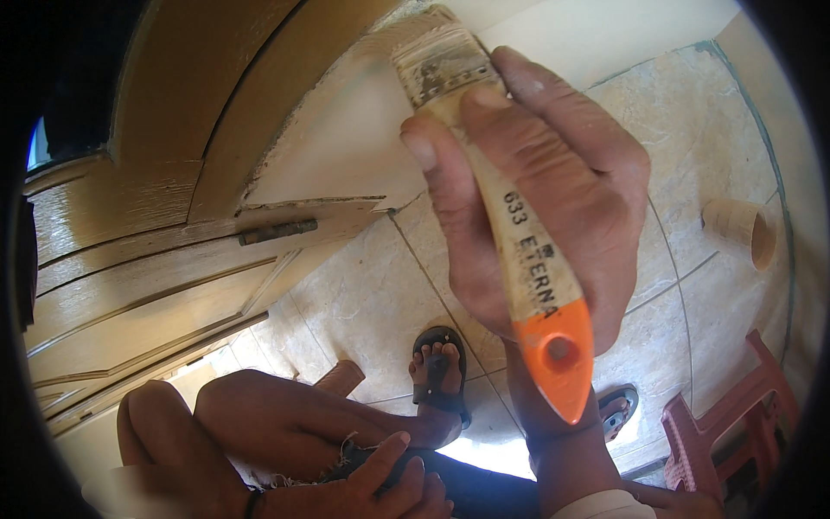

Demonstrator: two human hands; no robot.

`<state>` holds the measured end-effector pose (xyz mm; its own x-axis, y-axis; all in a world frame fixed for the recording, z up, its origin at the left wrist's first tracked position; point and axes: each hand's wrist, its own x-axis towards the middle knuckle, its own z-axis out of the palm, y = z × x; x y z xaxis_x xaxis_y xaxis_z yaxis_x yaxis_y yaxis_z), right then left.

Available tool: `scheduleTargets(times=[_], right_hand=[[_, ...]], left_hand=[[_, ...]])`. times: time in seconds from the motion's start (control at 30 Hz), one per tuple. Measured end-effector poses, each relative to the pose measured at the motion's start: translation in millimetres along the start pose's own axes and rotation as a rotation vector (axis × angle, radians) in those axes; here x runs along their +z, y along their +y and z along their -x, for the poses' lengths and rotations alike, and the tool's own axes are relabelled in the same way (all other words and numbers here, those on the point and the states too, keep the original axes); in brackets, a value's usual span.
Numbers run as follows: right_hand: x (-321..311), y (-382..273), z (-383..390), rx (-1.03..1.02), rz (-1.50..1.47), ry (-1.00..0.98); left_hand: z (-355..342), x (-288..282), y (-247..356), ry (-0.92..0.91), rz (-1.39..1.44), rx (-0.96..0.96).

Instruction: The person paints the lower section of a door frame and adjacent wall using a paintbrush and a small container of beige paint. They repeatedly dip the brush into the container and apply paint along the baseboard and door jamb, occasionally repositioning a nearby plastic stool.

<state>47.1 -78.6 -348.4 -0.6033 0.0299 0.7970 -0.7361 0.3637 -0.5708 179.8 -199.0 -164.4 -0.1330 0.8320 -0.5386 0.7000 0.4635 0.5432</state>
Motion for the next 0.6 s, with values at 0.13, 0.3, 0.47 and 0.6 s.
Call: scheduleTargets(times=[0.13, 0.3, 0.47, 0.6], right_hand=[[2.1, 7.6, -0.9, -0.04, 0.026, 0.057], [-3.1, 3.1, 4.1, 0.07, 0.012, 0.117], [1.5, -9.9, 25.8, 0.21, -0.056, 0.218], [18.6, -4.5, 32.1, 0.172, -0.098, 0.357]], left_hand=[[-0.2, 8.2, 3.1, 0.044, -0.013, -0.027], [-2.0, 11.2, 4.9, 0.074, -0.072, -0.055], [1.0, 6.5, 9.8, 0.063, -0.073, -0.062], [0.8, 7.4, 7.0, 0.061, -0.099, -0.037]])
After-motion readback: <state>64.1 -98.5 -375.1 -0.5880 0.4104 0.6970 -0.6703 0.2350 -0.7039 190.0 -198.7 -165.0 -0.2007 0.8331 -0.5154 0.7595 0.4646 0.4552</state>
